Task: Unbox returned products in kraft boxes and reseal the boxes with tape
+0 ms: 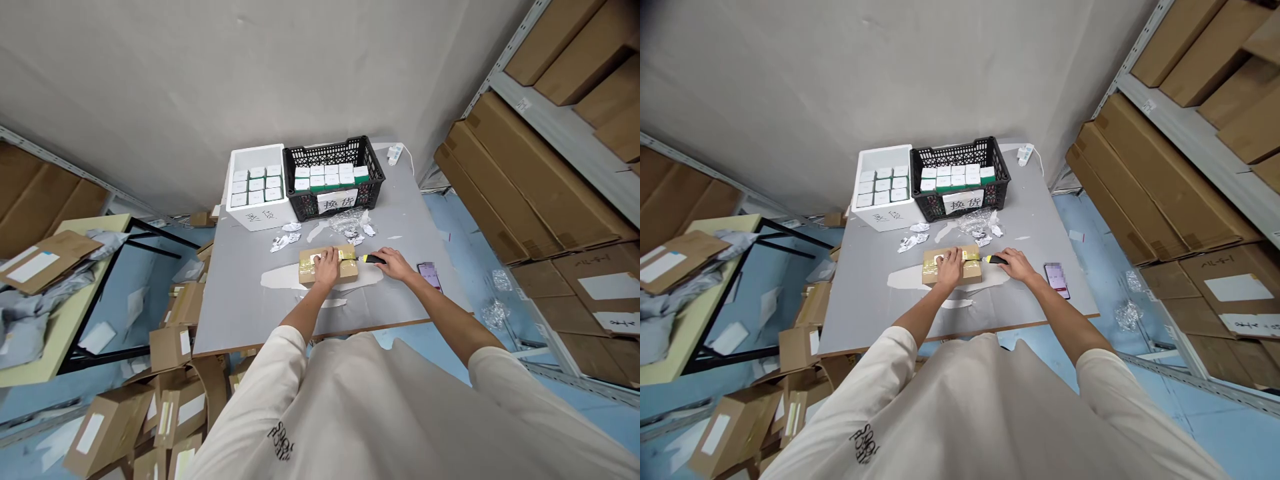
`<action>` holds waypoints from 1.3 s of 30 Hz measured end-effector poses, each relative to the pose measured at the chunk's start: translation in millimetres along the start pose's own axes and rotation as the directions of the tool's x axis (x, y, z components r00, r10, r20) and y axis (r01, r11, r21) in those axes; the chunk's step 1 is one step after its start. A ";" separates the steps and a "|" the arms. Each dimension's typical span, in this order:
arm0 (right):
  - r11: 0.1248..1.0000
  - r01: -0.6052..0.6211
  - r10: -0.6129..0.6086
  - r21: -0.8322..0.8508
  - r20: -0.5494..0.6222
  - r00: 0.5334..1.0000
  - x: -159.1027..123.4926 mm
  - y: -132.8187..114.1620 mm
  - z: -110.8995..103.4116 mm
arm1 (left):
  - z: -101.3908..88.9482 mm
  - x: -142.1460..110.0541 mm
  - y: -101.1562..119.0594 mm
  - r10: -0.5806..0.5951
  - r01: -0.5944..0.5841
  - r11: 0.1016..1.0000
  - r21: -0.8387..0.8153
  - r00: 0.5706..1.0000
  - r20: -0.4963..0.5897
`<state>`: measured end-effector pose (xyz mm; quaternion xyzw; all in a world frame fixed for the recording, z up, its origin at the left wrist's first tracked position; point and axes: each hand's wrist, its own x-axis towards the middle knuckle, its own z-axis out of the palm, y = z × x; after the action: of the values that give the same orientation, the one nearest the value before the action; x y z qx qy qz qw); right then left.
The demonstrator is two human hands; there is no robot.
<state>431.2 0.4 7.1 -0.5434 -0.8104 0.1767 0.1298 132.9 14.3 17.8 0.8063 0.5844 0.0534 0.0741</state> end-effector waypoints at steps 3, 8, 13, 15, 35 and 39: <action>0.999 -0.015 0.016 0.050 -0.010 1.000 0.2 -0.2 2.2 | -0.3 0.7 0.3 -0.004 0.004 1.000 -0.012 1.000 -0.002; 0.997 -0.031 0.033 0.075 -0.018 0.999 3.1 -4.8 6.1 | -1.3 0.7 0.7 -0.005 0.005 0.999 -0.032 1.000 0.000; 0.994 -0.055 0.061 0.098 -0.064 0.996 7.7 13.5 -6.1 | -3.6 1.2 -0.7 -0.003 0.002 0.999 -0.042 1.000 -0.006; 0.990 -0.087 0.099 0.113 -0.103 0.990 9.2 23.6 -12.5 | -4.3 1.6 -0.9 -0.003 0.003 0.999 -0.035 1.000 -0.005; 0.967 -0.029 0.013 0.254 0.063 0.998 103.2 -65.2 22.9 | -6.7 -85.3 -39.0 -0.016 0.014 0.999 -0.051 0.999 -0.038; 0.971 -0.051 0.029 0.232 0.097 0.995 104.1 -75.3 28.3 | -14.2 -88.9 -55.2 -0.112 0.111 0.991 -0.075 0.994 -0.009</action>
<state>317.8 66.6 15.7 -0.5317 -0.7778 0.2988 0.1517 51.2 -52.6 21.8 0.7688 0.6265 0.0763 0.1031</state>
